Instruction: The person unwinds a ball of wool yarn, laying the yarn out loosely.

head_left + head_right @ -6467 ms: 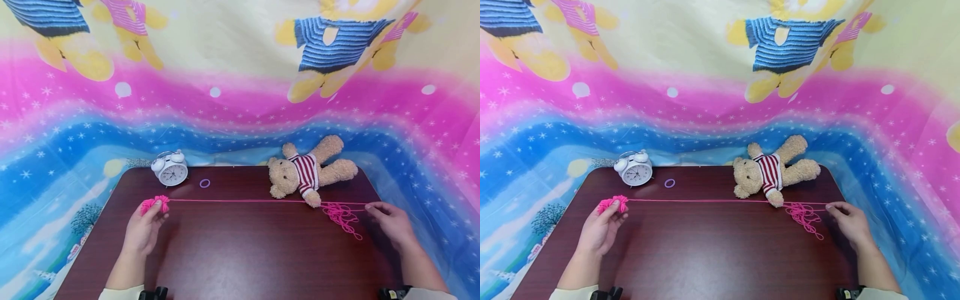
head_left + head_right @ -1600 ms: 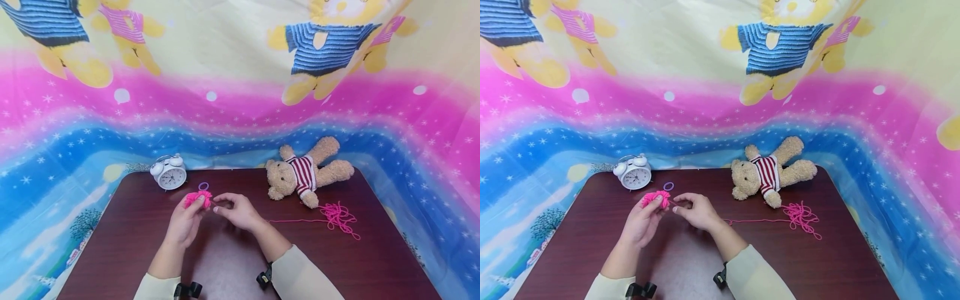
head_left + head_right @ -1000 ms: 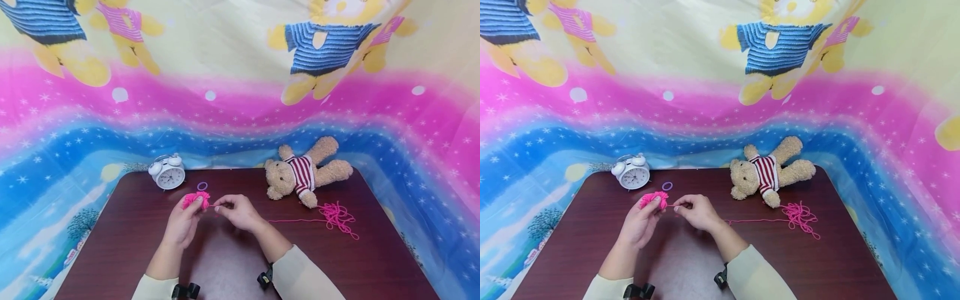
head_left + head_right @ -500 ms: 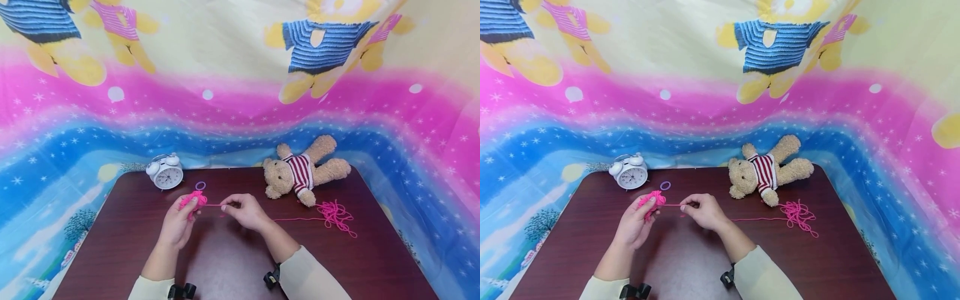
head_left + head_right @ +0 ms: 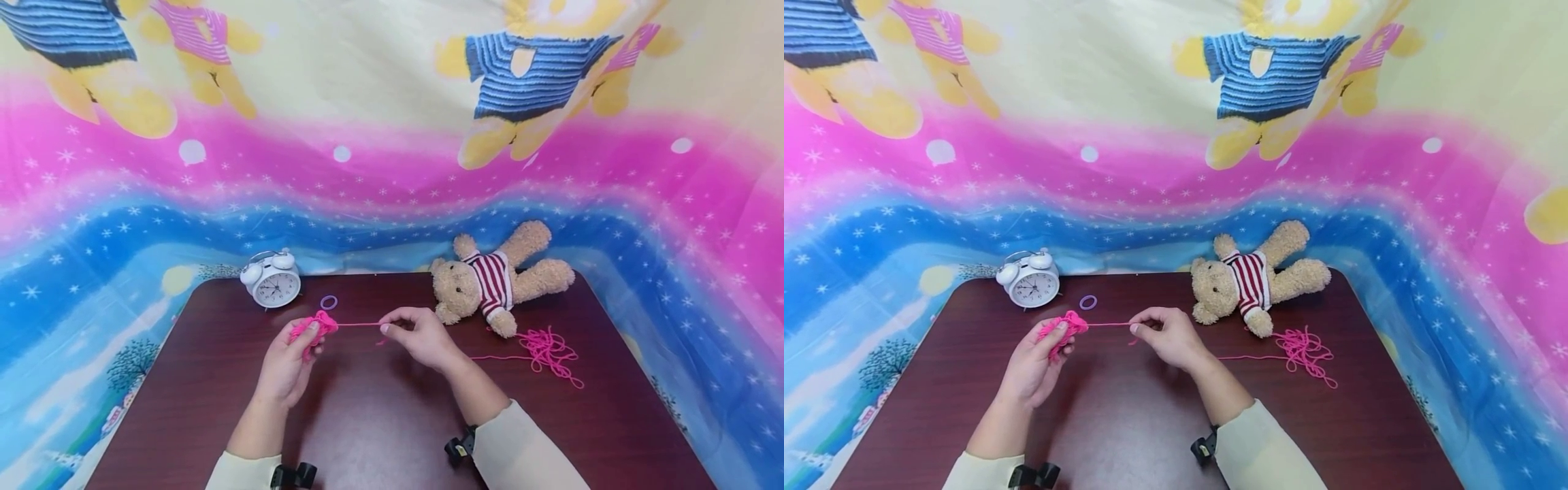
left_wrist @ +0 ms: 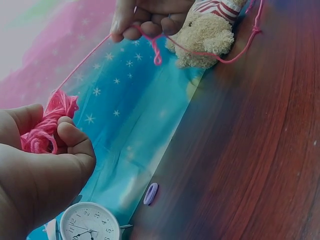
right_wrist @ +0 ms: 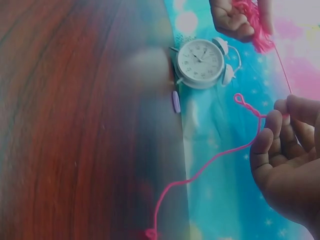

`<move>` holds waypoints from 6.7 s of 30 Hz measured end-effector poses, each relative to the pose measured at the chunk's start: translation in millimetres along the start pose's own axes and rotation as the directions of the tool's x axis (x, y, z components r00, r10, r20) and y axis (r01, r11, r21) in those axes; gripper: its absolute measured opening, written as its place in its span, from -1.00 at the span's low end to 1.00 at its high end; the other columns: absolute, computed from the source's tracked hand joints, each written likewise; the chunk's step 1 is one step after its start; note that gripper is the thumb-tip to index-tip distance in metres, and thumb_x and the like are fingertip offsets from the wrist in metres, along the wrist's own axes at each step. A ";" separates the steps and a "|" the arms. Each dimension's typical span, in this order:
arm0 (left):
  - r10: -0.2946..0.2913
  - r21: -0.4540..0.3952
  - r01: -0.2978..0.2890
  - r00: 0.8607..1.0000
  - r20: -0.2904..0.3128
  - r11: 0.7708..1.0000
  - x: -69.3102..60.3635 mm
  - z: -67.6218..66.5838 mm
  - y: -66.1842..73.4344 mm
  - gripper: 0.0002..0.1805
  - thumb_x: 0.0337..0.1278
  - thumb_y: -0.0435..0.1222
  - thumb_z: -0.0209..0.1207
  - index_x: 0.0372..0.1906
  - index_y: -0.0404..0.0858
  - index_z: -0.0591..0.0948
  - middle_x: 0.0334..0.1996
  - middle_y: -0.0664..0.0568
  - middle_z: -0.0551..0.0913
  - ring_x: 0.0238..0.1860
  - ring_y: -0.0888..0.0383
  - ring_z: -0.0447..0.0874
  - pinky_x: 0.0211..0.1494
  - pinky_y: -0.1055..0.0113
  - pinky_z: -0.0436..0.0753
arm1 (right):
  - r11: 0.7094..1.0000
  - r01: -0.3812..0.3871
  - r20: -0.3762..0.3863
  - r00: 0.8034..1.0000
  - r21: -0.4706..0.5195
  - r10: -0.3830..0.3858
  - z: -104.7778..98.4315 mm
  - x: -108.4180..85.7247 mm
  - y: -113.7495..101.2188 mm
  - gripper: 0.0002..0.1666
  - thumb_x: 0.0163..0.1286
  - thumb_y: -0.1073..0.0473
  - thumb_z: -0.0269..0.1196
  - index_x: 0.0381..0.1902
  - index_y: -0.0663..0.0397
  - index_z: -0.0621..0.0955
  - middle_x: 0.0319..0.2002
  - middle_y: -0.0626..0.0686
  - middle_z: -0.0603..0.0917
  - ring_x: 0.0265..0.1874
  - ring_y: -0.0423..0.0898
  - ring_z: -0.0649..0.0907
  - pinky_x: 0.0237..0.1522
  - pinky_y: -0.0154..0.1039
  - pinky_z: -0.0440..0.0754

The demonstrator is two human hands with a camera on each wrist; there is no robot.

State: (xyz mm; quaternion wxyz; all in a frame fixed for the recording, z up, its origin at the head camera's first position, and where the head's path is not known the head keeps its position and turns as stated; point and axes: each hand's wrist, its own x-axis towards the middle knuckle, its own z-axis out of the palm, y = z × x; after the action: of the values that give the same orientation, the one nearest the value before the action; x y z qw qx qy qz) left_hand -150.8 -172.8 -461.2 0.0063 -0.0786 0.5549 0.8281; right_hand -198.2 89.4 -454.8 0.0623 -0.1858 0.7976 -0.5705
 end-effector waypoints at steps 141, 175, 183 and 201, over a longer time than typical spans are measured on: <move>0.059 -0.131 -0.064 0.997 -0.039 0.989 -3.7 -54.7 38.4 -0.77 0.51 -0.21 0.18 0.10 -0.16 0.46 -0.22 0.05 0.71 -0.10 0.16 0.72 0.09 0.24 0.73 | 0.873 -0.410 -0.334 0.888 -0.265 0.316 -248.7 -139.8 94.5 -0.30 0.53 -0.22 0.24 0.36 0.19 0.55 0.07 0.29 0.70 -0.13 0.05 0.75 -0.20 -0.20 0.74; 0.089 -0.137 -0.085 0.996 0.021 0.987 1.4 -16.7 38.4 -0.84 0.54 -0.24 0.15 0.04 -0.20 0.49 -0.26 0.06 0.68 -0.11 0.16 0.69 0.09 0.26 0.72 | 0.968 -0.249 -0.212 0.948 -0.022 0.238 -136.4 -64.7 69.1 -0.59 0.44 0.10 0.39 0.13 0.23 0.67 -0.09 0.21 0.77 -0.15 0.10 0.74 -0.19 -0.11 0.71; 0.093 -0.136 -0.086 0.994 0.049 0.987 0.5 -2.8 39.3 -0.88 0.56 -0.27 0.13 0.03 -0.16 0.51 -0.25 0.06 0.68 -0.14 0.17 0.69 0.08 0.27 0.72 | 0.982 -0.188 -0.142 0.971 0.027 0.190 -97.0 -44.7 58.4 -0.59 0.45 0.19 0.37 0.16 0.32 0.65 -0.09 0.16 0.77 -0.17 0.01 0.73 -0.18 -0.05 0.73; 0.102 -0.128 -0.088 0.989 0.109 0.988 -5.8 28.8 48.4 -0.86 0.55 -0.29 0.13 0.05 -0.18 0.48 -0.26 0.08 0.66 -0.16 0.18 0.69 0.07 0.24 0.72 | 0.996 -0.086 0.051 0.995 -0.039 0.088 -3.1 -14.9 37.6 -0.64 0.37 0.11 0.43 0.04 0.19 0.73 -0.24 -0.05 0.77 -0.28 -0.16 0.70 -0.25 -0.28 0.67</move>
State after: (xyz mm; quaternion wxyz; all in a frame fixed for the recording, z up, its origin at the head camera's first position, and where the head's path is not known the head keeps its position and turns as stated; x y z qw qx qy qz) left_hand -153.3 -164.4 -405.2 -0.0060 -0.0042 0.5046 0.8633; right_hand -193.9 108.1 -490.5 0.1045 -0.1670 0.8133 -0.5475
